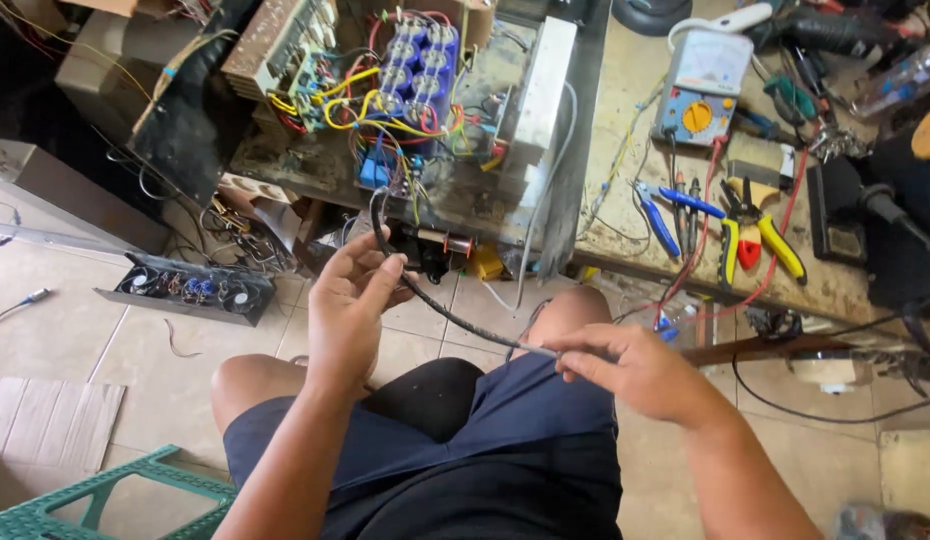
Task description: The person is stripping wires and making electrical connections inside a disassembled electronic device on a workbench.
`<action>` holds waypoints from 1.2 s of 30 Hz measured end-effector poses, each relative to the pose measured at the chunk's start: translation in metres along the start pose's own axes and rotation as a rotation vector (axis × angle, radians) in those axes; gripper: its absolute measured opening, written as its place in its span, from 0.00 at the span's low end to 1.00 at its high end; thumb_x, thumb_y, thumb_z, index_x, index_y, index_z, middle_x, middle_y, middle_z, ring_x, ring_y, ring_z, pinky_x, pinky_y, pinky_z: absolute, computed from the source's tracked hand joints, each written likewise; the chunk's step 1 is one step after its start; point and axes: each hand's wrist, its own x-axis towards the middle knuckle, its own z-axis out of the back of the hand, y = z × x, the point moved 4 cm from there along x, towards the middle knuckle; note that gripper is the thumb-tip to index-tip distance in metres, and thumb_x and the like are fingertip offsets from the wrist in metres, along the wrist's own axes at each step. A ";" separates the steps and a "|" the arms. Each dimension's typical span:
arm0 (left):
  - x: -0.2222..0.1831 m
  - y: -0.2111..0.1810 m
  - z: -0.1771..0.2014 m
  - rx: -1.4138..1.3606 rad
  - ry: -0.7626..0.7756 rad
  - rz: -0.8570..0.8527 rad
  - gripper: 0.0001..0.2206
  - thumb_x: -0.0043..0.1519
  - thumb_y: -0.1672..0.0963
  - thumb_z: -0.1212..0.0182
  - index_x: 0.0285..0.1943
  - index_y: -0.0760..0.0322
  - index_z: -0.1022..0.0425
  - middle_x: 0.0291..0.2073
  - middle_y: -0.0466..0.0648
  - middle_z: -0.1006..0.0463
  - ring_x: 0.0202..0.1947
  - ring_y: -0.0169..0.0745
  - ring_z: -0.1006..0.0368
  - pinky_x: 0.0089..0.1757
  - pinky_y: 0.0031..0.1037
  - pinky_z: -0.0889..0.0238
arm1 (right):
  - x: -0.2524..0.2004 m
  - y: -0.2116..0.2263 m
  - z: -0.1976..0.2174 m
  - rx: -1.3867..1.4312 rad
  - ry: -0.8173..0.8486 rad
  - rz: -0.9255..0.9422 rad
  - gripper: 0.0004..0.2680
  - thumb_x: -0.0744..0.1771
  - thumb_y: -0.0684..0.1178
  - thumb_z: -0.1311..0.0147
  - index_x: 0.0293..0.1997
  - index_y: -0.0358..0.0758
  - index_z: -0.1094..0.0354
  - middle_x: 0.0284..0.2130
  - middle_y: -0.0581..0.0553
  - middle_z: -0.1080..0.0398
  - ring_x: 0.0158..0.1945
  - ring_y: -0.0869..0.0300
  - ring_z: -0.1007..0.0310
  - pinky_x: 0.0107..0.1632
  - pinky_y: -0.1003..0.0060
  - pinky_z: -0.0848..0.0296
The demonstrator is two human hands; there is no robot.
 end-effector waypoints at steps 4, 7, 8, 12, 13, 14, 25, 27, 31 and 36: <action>-0.001 -0.001 -0.004 -0.040 0.035 -0.147 0.19 0.65 0.63 0.41 0.67 0.72 0.32 0.41 0.56 0.21 0.36 0.43 0.19 0.40 0.34 0.18 | -0.005 -0.008 0.013 0.022 0.057 0.126 0.07 0.65 0.41 0.41 0.42 0.36 0.16 0.28 0.43 0.17 0.32 0.60 0.18 0.40 0.62 0.21; -0.004 0.000 -0.007 -0.010 0.086 -0.155 0.21 0.66 0.64 0.42 0.70 0.71 0.35 0.41 0.55 0.23 0.37 0.42 0.20 0.40 0.33 0.19 | -0.012 -0.002 0.016 0.010 0.075 -0.004 0.07 0.66 0.42 0.41 0.39 0.36 0.15 0.23 0.44 0.19 0.27 0.59 0.22 0.33 0.66 0.25; -0.005 0.002 -0.008 -0.009 0.091 -0.159 0.21 0.66 0.64 0.42 0.70 0.71 0.35 0.41 0.55 0.23 0.37 0.42 0.20 0.40 0.33 0.19 | -0.015 -0.001 0.018 0.012 0.070 -0.001 0.07 0.66 0.42 0.41 0.39 0.36 0.15 0.23 0.44 0.19 0.27 0.59 0.22 0.33 0.66 0.25; 0.003 -0.008 -0.019 0.080 0.111 -0.143 0.17 0.64 0.63 0.38 0.63 0.69 0.28 0.40 0.55 0.20 0.37 0.43 0.18 0.38 0.32 0.18 | -0.026 0.024 0.044 -0.223 -0.052 0.039 0.08 0.66 0.47 0.41 0.43 0.42 0.16 0.29 0.43 0.16 0.34 0.58 0.19 0.41 0.62 0.21; 0.006 -0.012 -0.022 0.124 0.100 -0.127 0.13 0.64 0.61 0.37 0.58 0.68 0.24 0.40 0.55 0.19 0.37 0.43 0.17 0.38 0.32 0.18 | -0.029 0.032 0.053 -0.297 -0.081 0.047 0.08 0.66 0.49 0.43 0.44 0.45 0.16 0.35 0.43 0.14 0.40 0.56 0.13 0.46 0.62 0.19; 0.014 -0.027 -0.027 0.116 0.101 -0.146 0.13 0.64 0.61 0.37 0.58 0.68 0.24 0.40 0.55 0.19 0.37 0.43 0.17 0.38 0.32 0.18 | -0.028 0.045 0.066 -0.307 -0.093 0.062 0.08 0.66 0.49 0.43 0.44 0.45 0.16 0.35 0.43 0.14 0.40 0.56 0.13 0.46 0.62 0.19; 0.228 -0.112 -0.131 0.567 0.066 -0.664 0.06 0.63 0.55 0.33 0.47 0.51 0.18 0.29 0.40 0.16 0.32 0.31 0.17 0.35 0.26 0.24 | 0.203 0.128 0.240 -1.052 -0.675 0.269 0.11 0.71 0.53 0.55 0.33 0.50 0.26 0.27 0.48 0.30 0.38 0.47 0.22 0.39 0.55 0.22; 0.279 -0.090 -0.150 0.674 0.099 -0.593 0.07 0.61 0.53 0.33 0.47 0.47 0.19 0.29 0.36 0.16 0.32 0.28 0.18 0.37 0.25 0.24 | 0.235 0.158 0.245 -0.762 -0.667 0.330 0.11 0.69 0.49 0.55 0.31 0.40 0.27 0.25 0.41 0.32 0.35 0.47 0.26 0.39 0.59 0.27; 0.333 -0.083 -0.169 0.750 0.241 -0.341 0.10 0.60 0.54 0.40 0.48 0.53 0.19 0.29 0.45 0.15 0.32 0.31 0.17 0.41 0.23 0.25 | 0.355 0.145 0.284 -1.188 -0.662 0.326 0.09 0.66 0.52 0.42 0.23 0.50 0.25 0.19 0.47 0.27 0.31 0.50 0.20 0.43 0.53 0.27; 0.347 -0.079 -0.189 0.731 0.315 -0.324 0.07 0.61 0.56 0.37 0.46 0.56 0.18 0.28 0.46 0.14 0.33 0.34 0.16 0.41 0.23 0.25 | 0.379 0.168 0.264 -1.623 -0.545 0.383 0.04 0.63 0.47 0.36 0.27 0.44 0.22 0.22 0.44 0.25 0.30 0.51 0.21 0.40 0.47 0.25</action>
